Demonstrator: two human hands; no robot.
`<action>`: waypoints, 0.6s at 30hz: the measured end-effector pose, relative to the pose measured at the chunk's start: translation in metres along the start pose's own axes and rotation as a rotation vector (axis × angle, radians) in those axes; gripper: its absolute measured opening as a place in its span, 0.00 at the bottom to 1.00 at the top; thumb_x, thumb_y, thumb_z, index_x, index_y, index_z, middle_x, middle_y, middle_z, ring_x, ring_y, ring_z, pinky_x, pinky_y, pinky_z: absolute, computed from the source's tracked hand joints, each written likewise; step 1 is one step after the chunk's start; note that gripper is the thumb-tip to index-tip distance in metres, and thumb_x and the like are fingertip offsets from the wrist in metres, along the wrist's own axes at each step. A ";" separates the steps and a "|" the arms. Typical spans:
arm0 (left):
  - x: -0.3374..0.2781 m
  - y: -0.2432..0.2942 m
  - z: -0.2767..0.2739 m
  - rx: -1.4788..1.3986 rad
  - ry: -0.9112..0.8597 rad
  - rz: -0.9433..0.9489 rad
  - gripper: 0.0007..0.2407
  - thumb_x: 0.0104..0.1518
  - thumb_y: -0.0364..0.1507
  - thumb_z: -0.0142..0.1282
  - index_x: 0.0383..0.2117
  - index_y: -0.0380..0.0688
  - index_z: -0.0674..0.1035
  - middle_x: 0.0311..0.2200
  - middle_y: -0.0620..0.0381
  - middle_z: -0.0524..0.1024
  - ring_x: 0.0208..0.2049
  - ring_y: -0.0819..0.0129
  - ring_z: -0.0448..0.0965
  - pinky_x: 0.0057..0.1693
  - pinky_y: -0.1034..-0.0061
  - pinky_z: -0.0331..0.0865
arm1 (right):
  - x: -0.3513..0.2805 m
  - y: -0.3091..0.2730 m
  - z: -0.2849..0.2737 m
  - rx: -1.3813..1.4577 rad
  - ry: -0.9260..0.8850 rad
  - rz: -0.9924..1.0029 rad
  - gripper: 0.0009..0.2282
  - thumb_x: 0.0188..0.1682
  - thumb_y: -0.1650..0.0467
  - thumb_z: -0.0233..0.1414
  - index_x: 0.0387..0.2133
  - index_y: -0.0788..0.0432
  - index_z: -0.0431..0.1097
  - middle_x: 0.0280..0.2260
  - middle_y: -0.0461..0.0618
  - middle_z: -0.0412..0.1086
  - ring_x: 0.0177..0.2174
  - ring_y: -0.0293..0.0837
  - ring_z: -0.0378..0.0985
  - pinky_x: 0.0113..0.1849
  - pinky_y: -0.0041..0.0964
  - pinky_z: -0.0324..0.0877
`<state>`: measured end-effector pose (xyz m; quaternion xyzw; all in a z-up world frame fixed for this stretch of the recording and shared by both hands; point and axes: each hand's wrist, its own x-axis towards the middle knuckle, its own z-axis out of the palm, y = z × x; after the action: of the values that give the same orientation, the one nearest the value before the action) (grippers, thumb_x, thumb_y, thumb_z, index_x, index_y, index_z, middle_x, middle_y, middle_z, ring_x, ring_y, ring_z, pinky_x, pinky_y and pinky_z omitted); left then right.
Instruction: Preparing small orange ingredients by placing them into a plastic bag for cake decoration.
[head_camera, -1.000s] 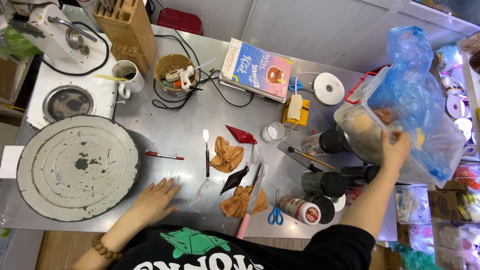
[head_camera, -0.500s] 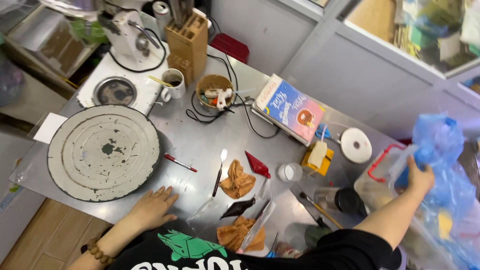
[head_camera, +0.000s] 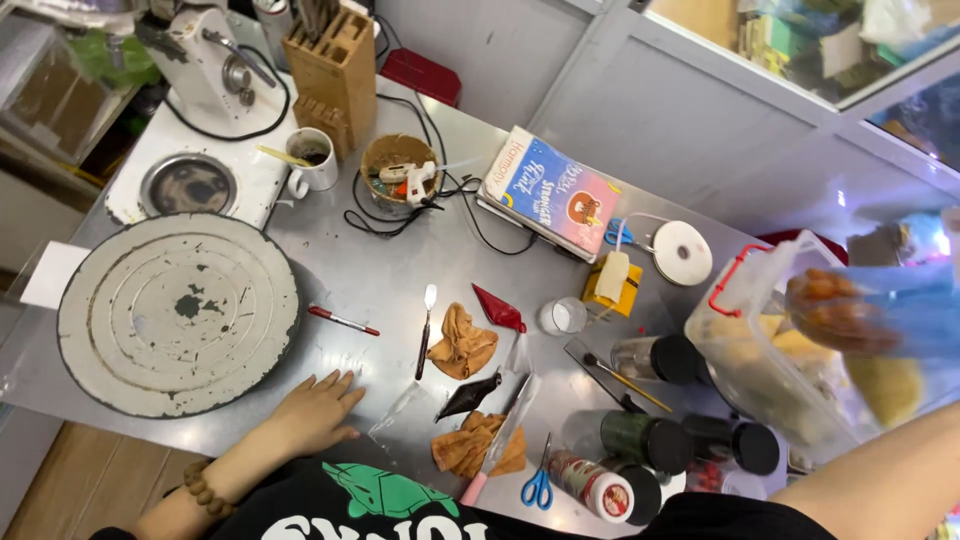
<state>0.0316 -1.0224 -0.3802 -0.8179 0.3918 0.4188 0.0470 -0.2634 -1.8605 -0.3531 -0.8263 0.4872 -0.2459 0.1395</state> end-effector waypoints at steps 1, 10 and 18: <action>0.003 -0.001 0.000 0.015 0.028 0.027 0.32 0.61 0.50 0.52 0.67 0.50 0.58 0.71 0.45 0.49 0.72 0.51 0.47 0.71 0.54 0.49 | -0.010 -0.002 -0.006 0.017 -0.004 -0.009 0.16 0.49 0.65 0.54 0.46 0.62 0.75 0.44 0.62 0.75 0.46 0.61 0.77 0.50 0.56 0.71; 0.007 0.001 0.005 -0.170 0.281 0.330 0.31 0.58 0.45 0.57 0.66 0.47 0.62 0.69 0.41 0.55 0.70 0.47 0.54 0.70 0.58 0.53 | -0.135 -0.113 0.029 0.183 -0.200 -0.194 0.15 0.46 0.67 0.53 0.43 0.62 0.74 0.41 0.61 0.75 0.43 0.59 0.77 0.47 0.53 0.71; -0.003 -0.002 0.008 -0.735 0.411 0.712 0.33 0.62 0.44 0.54 0.71 0.41 0.57 0.72 0.38 0.54 0.72 0.49 0.56 0.72 0.64 0.53 | -0.199 -0.261 0.127 0.345 -0.477 -0.466 0.14 0.43 0.69 0.52 0.40 0.62 0.74 0.38 0.59 0.75 0.41 0.58 0.78 0.45 0.50 0.72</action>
<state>0.0265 -1.0160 -0.3835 -0.6625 0.4734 0.3496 -0.4635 -0.0832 -1.5611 -0.3907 -0.9135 0.1912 -0.1502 0.3263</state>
